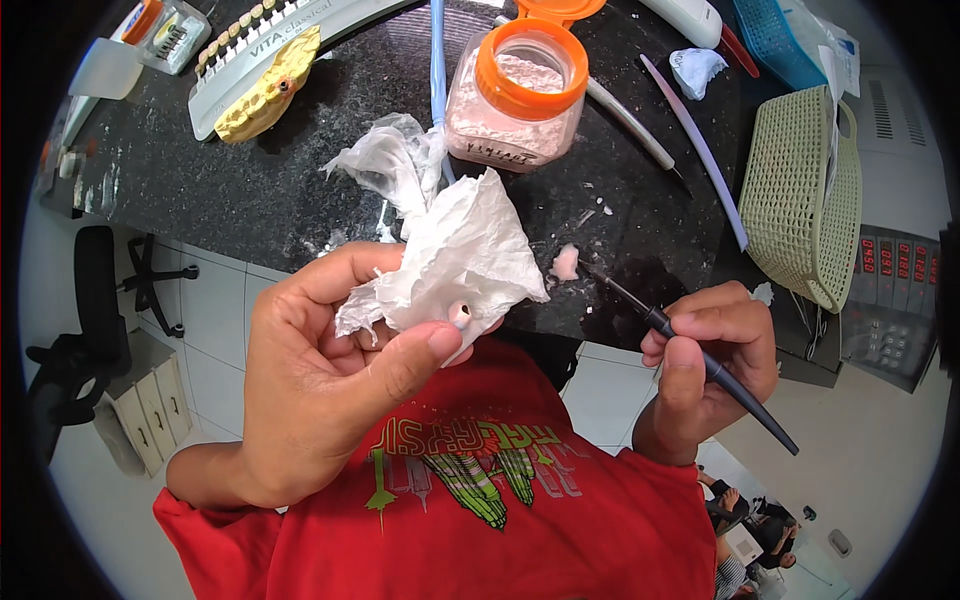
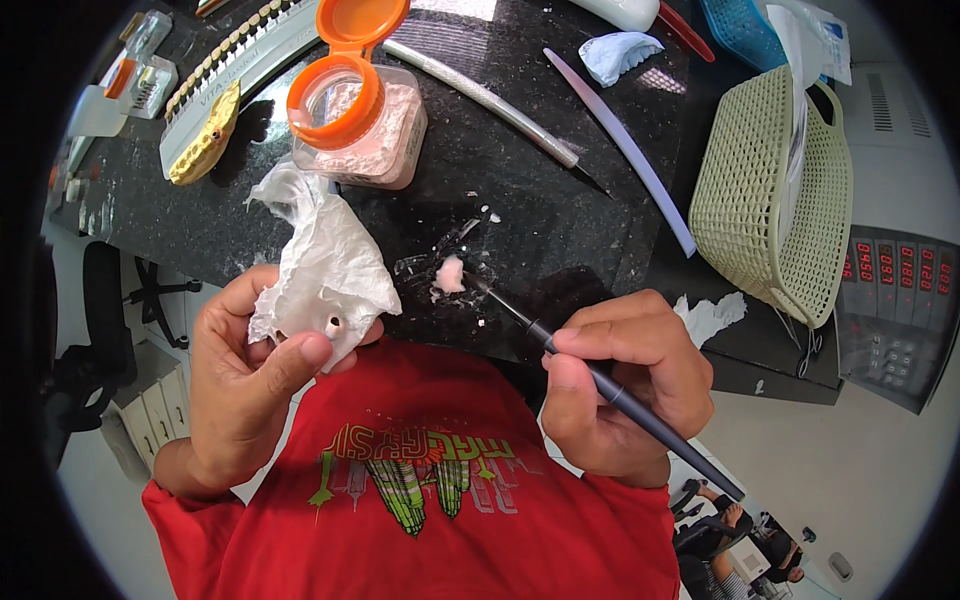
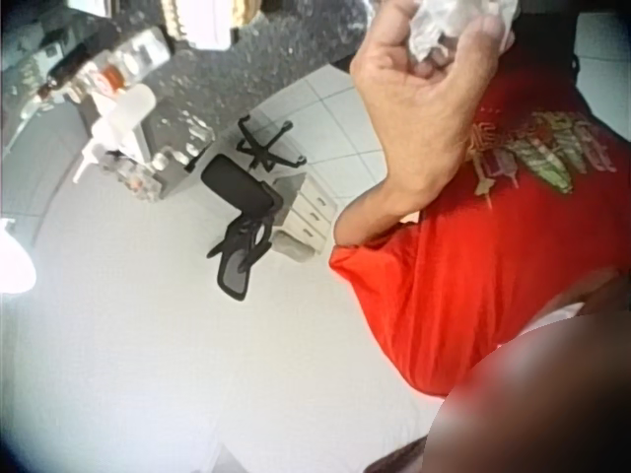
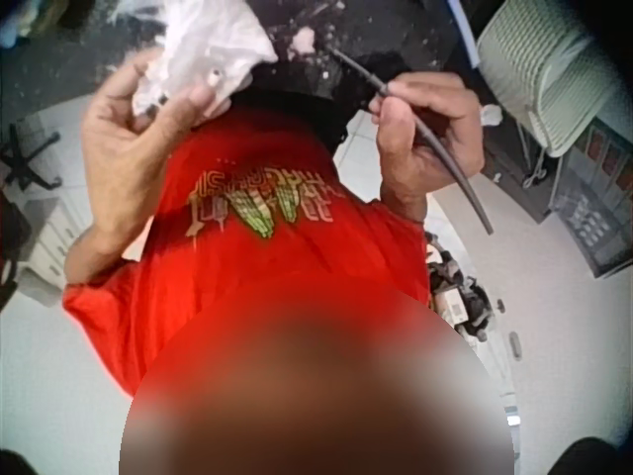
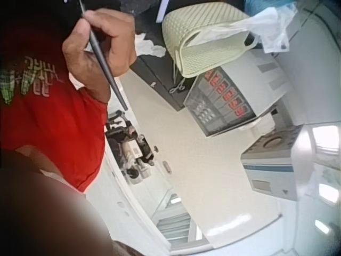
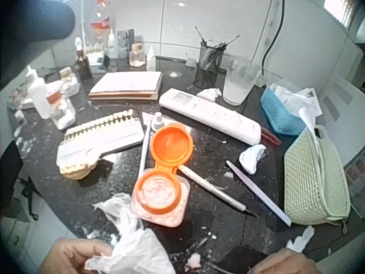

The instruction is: Applying a liquid glaze or stain to a ceramic dental crown using a fine-tipped brush.

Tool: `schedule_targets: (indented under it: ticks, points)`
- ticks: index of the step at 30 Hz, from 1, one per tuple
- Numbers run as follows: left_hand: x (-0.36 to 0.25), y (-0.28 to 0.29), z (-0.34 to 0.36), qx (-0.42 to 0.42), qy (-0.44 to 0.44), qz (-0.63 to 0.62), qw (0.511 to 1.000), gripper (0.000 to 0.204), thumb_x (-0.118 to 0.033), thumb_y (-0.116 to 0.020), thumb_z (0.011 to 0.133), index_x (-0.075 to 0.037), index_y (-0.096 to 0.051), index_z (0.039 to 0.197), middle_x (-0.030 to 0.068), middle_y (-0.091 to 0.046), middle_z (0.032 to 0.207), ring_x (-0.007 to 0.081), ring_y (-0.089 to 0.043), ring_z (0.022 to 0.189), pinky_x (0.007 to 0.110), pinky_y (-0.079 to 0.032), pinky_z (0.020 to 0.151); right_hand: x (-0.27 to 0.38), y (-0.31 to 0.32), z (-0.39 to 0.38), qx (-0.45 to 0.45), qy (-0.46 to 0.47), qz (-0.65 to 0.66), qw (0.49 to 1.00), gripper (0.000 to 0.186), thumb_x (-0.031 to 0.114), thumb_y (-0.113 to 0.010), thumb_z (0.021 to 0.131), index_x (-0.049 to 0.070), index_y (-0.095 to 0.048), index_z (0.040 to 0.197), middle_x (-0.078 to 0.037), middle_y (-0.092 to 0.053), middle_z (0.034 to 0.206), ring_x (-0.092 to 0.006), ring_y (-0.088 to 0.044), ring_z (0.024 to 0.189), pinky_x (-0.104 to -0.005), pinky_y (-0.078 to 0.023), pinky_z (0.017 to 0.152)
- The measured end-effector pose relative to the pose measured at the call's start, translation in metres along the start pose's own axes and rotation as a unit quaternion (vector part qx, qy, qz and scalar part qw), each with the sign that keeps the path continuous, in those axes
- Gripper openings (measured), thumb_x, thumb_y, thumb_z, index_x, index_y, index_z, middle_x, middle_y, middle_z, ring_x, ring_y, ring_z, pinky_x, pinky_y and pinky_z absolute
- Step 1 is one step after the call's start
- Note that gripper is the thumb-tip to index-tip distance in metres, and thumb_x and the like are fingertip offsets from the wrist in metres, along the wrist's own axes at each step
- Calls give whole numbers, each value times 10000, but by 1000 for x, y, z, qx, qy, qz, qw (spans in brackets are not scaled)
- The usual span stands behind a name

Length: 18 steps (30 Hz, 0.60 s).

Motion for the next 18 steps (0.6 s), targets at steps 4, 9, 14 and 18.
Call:
schedule_targets:
  ticks: [4,9,14,18]
  points:
    - [1,-1,0,-3,5,-2,1000,341,66,-622,806,79,-490,1119,172,-618,1022,167,-631,906,235,-531,802,-1,3,0,32,10,-48,998,122,38,-614,750,-21,-543,830,-125,-552,716,-87,-512,510,-176,-432,457]
    - [1,-3,1,4,-4,-8,1000,325,73,-616,805,80,-501,1109,158,-624,1006,151,-630,895,222,-528,795,-2,2,-1,51,30,-69,996,161,110,-611,796,-10,-513,836,-119,-516,711,-84,-479,498,-172,-429,447]
    - [1,-1,2,16,-8,24,1000,347,-26,-651,807,53,-490,1105,166,-629,1006,236,-647,925,292,-546,787,-2,6,-2,33,54,15,998,162,-25,-611,728,-22,-579,888,-133,-590,724,-117,-536,517,-195,-428,464]
    - [-1,-5,3,14,-8,19,1000,334,-2,-636,809,57,-486,1101,153,-627,1005,217,-644,920,287,-543,795,6,5,-2,107,149,90,979,310,-17,-666,718,-12,-597,1020,-144,-583,803,-162,-580,575,-224,-484,485]
Point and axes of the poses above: each hand's wrist, its own z-axis towards the middle knuckle, its own y-axis out of the back of the hand, x = y × z, the point moved 2 cm from there along z, towards the middle knuckle
